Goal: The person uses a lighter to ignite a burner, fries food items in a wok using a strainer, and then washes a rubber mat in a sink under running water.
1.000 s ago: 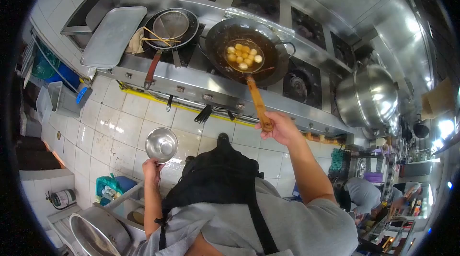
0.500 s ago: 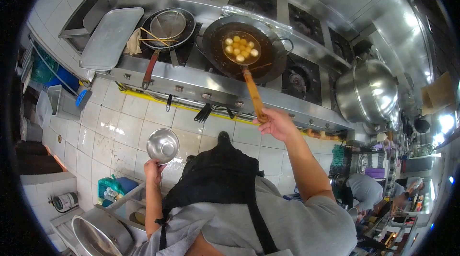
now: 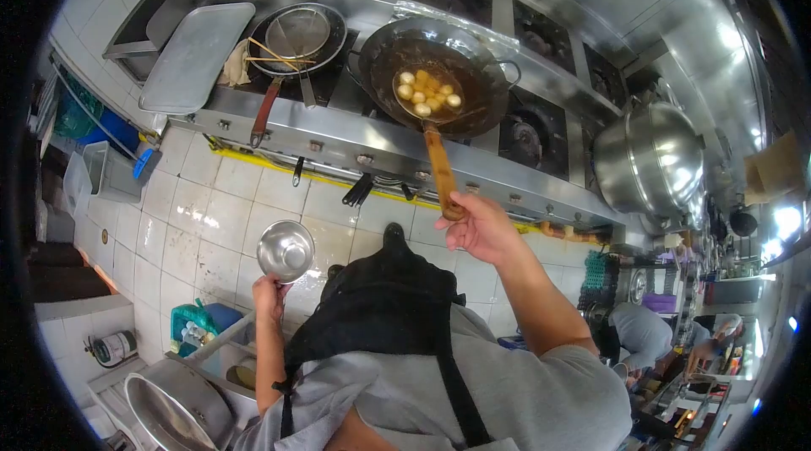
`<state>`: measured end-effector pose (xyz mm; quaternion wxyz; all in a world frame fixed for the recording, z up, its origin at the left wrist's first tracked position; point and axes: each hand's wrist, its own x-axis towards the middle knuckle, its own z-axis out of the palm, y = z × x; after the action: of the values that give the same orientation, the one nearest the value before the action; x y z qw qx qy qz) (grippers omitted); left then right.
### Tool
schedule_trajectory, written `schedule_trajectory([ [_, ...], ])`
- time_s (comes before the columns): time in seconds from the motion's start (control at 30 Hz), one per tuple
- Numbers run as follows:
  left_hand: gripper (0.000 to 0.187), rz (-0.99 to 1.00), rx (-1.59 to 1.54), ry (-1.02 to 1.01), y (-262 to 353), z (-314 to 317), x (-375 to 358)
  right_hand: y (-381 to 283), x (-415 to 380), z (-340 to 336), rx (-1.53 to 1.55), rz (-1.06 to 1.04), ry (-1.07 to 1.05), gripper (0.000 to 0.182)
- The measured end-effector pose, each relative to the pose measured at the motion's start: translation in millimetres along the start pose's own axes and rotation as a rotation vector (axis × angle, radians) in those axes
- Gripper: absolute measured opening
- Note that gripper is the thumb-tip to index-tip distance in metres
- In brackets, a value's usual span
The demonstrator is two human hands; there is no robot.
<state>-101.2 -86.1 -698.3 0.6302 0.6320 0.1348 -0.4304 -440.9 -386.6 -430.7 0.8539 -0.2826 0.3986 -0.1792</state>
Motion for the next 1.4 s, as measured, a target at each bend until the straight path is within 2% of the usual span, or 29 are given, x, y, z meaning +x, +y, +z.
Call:
schedule_trajectory([
  [0.17,0.011,-0.006,0.014,-0.024,0.0,3.0,-0.9,6.1,9.4,-11.7,0.003,-0.002,0.058,0.033],
  [0.23,0.011,0.001,0.021,-0.006,1.1,5.1,-1.3,7.5,10.8,-16.0,-0.016,-0.037,0.03,0.048],
  [0.27,0.011,0.002,0.024,-0.006,1.8,4.6,-1.7,7.2,10.6,-17.1,-0.013,-0.037,0.03,0.048],
  [0.33,0.009,0.002,0.013,-0.017,2.2,2.7,-1.7,5.4,10.1,-19.5,-0.013,0.026,-0.025,0.063],
  [0.43,0.008,-0.004,0.029,-0.008,2.5,2.1,-3.5,14.0,21.8,-37.1,-0.003,0.041,-0.017,0.073],
  [0.57,0.008,-0.005,0.046,-0.018,0.7,0.6,-7.0,15.1,24.6,-5.9,0.119,0.011,-0.059,0.06],
  [0.63,0.008,-0.011,0.056,-0.037,-5.4,0.1,-3.7,10.4,37.8,6.9,0.254,-0.024,0.101,0.044],
  [0.67,0.008,-0.01,0.059,-0.04,-6.9,1.0,-3.2,4.5,35.6,7.8,0.257,-0.027,0.101,0.044],
  [0.73,0.01,-0.005,0.076,-0.028,-4.9,5.0,-5.4,-9.2,34.6,11.7,0.243,-0.022,-0.1,0.032],
  [1.07,0.006,0.014,0.039,-0.028,-4.1,2.9,-18.0,-22.6,55.0,7.9,0.163,-0.007,0.001,0.029],
  [1.4,0.009,0.017,-0.013,-0.007,-9.0,-2.5,-18.5,0.4,72.1,-11.9,0.122,-0.02,-0.031,0.033],
])
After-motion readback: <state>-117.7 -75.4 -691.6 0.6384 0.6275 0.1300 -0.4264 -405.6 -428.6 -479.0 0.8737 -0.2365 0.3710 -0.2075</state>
